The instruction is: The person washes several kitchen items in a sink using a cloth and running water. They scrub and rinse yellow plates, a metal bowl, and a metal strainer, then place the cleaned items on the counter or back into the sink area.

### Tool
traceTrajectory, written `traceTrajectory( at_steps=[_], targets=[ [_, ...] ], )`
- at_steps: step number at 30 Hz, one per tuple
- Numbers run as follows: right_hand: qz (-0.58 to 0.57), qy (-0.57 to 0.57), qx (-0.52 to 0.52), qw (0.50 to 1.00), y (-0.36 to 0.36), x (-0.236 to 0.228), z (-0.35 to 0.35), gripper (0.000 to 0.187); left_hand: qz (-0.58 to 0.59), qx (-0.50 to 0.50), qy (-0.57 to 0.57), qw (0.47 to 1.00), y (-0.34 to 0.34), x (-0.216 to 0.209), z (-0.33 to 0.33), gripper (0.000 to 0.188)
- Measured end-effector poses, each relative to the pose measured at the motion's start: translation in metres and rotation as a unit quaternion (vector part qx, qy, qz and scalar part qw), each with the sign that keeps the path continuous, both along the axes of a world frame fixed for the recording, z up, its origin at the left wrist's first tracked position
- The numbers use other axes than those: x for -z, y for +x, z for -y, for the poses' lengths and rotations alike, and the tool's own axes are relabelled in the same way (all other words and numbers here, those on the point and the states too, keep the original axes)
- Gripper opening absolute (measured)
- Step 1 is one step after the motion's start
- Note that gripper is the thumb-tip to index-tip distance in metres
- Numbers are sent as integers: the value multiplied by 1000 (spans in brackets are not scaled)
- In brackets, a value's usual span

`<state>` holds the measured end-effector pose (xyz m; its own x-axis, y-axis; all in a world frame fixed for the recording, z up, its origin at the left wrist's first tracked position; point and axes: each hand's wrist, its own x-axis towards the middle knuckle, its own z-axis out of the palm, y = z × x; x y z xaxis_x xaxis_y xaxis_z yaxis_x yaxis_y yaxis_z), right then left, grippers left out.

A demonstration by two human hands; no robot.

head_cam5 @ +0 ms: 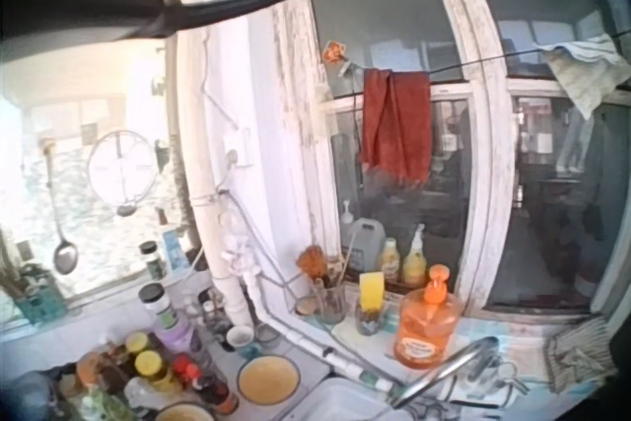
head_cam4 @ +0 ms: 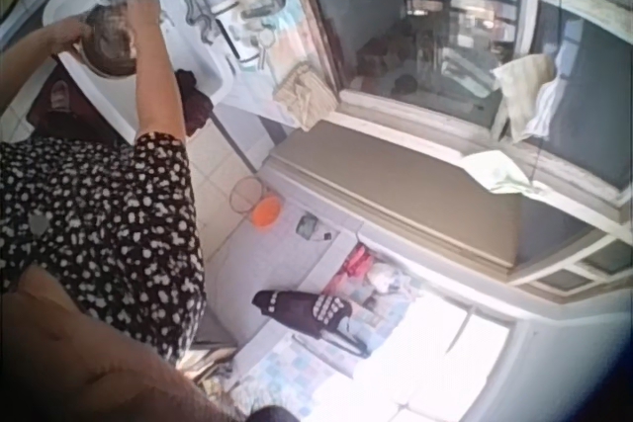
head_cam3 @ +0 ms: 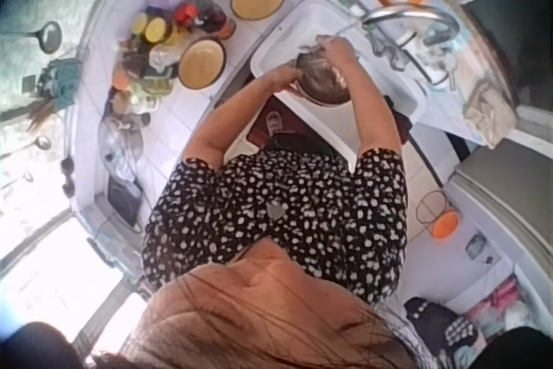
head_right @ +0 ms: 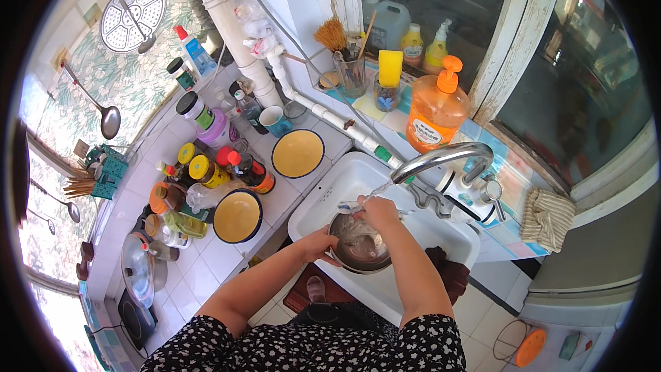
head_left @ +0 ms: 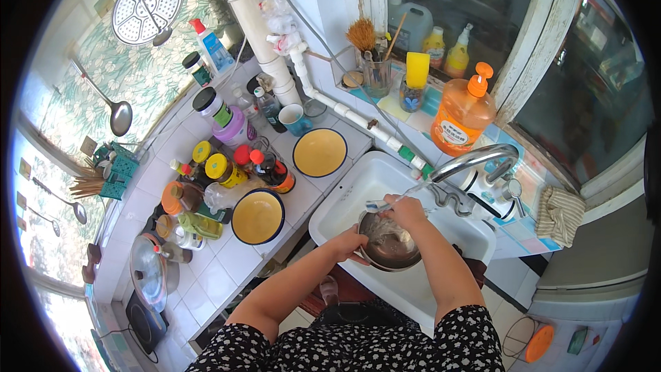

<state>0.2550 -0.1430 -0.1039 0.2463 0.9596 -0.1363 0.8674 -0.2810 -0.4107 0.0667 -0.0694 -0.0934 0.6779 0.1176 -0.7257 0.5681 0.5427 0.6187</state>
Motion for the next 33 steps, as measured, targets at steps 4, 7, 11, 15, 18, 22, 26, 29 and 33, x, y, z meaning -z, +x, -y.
traceTrajectory(
  at_steps=[4, 7, 11, 15, 18, 22, 26, 29, 33],
  targets=[
    [-59, -68, 181, 979, 6, 18, 14, 37, -18, -102, 45, 994, -6, 8, 2, 70],
    [-101, -10, 301, 948, -1, 47, 34, 36, -12, -157, 58, 986, -1, 7, 10, 77],
    [-435, 141, 496, 738, -38, 109, 54, 39, 9, -227, 122, 966, 11, 15, 21, 78],
    [-690, 185, 510, 480, -73, 91, 49, 53, 71, -266, 201, 940, 13, 53, 26, 75],
    [-645, 193, 530, 515, -63, 81, 45, 62, 0, -130, 341, 931, 13, 64, 12, 73],
    [-575, 150, 508, 624, -25, 99, 59, 56, 82, 32, 767, 636, 17, 31, 7, 59],
    [-524, -34, 466, 712, 3, 60, 74, 53, 219, 317, 759, 526, -2, 5, -3, 38],
    [-506, -35, 438, 742, 9, 57, 77, 47, 264, 376, 679, 572, -4, 41, -1, 31],
    [-511, 99, 408, 750, -3, 55, 68, 51, 212, 268, 521, 782, 10, 52, 15, 28]
  ],
)
